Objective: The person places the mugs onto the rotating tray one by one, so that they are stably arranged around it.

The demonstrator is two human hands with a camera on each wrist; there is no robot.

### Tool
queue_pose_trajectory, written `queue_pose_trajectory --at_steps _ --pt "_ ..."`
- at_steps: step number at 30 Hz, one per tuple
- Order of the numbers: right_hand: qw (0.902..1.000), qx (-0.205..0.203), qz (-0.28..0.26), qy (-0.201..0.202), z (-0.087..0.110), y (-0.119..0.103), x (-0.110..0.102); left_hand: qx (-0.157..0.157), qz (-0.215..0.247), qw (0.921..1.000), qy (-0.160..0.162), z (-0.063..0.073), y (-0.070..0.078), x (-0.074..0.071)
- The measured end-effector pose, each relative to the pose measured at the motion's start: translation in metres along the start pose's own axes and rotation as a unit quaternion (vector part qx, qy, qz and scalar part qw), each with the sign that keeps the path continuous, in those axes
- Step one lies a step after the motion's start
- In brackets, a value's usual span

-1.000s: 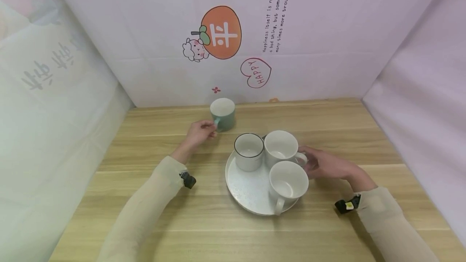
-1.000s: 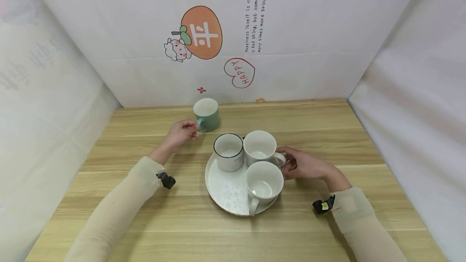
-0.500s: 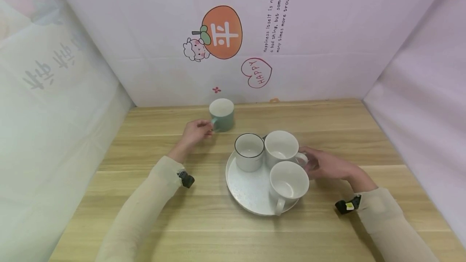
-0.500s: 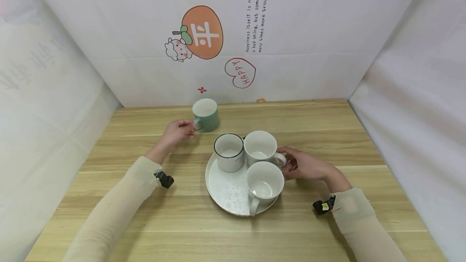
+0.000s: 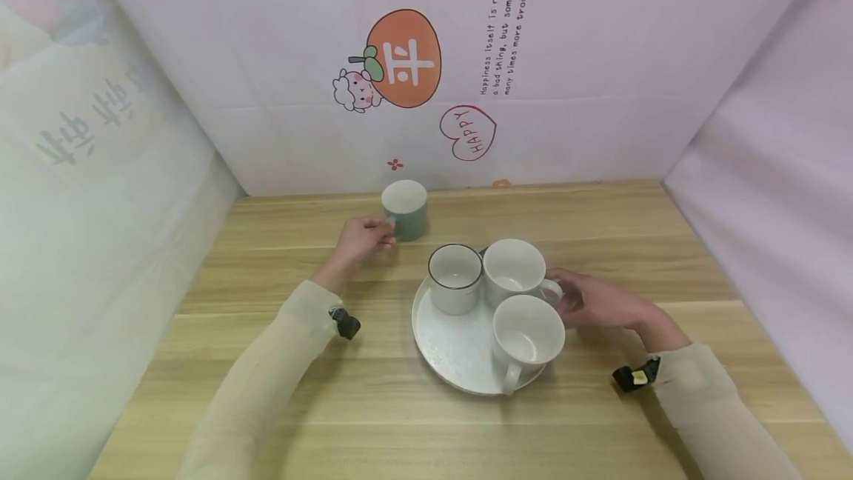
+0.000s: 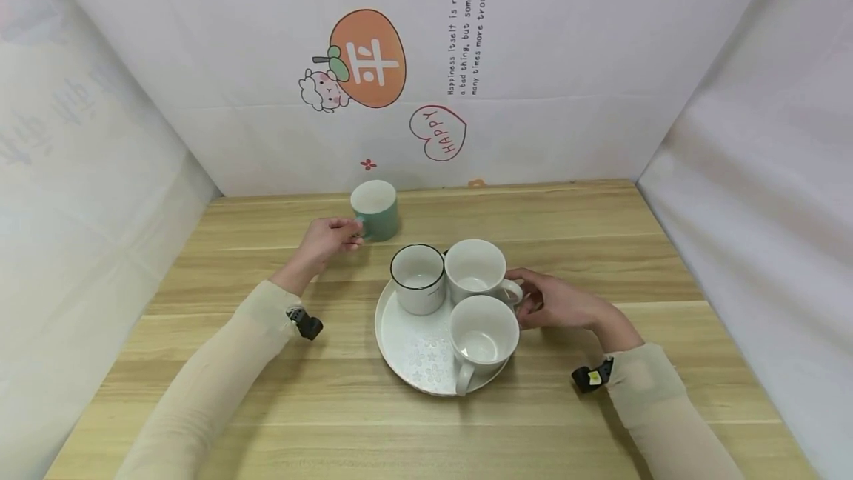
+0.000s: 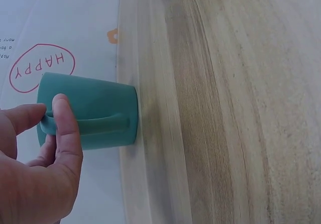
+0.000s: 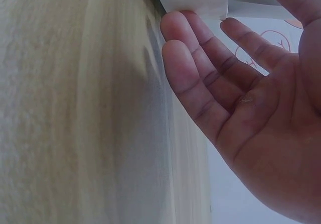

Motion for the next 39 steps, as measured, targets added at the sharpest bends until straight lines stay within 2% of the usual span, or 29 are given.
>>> queue_pose_trajectory --at_steps 13,21,32,39 --pt "0.9998 0.002 -0.020 -0.004 0.0001 0.0020 0.0013 0.003 -0.007 0.9999 0.008 -0.0035 -0.0011 0.0021" --pt "0.9997 0.007 -0.023 -0.005 0.0010 0.0017 0.0012 0.031 -0.029 0.9991 0.009 -0.0042 -0.0003 0.0033" --pt "0.9996 -0.002 -0.028 -0.008 0.0004 0.0016 0.0011 0.059 -0.030 0.9973 0.029 -0.0019 -0.0032 -0.0014" --pt "0.9996 0.006 -0.025 -0.006 0.0013 0.0011 0.0012 0.059 -0.022 0.9978 0.020 0.0013 -0.0083 -0.0035"
Point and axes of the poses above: each hand's wrist, its own z-axis away from the middle knuckle, its own x-axis out of the palm, y = z × x, the point moved 9 cm from there along -z, towards the middle knuckle, and after that the axes turned 8 degrees about -z, right-handed, at the moved point
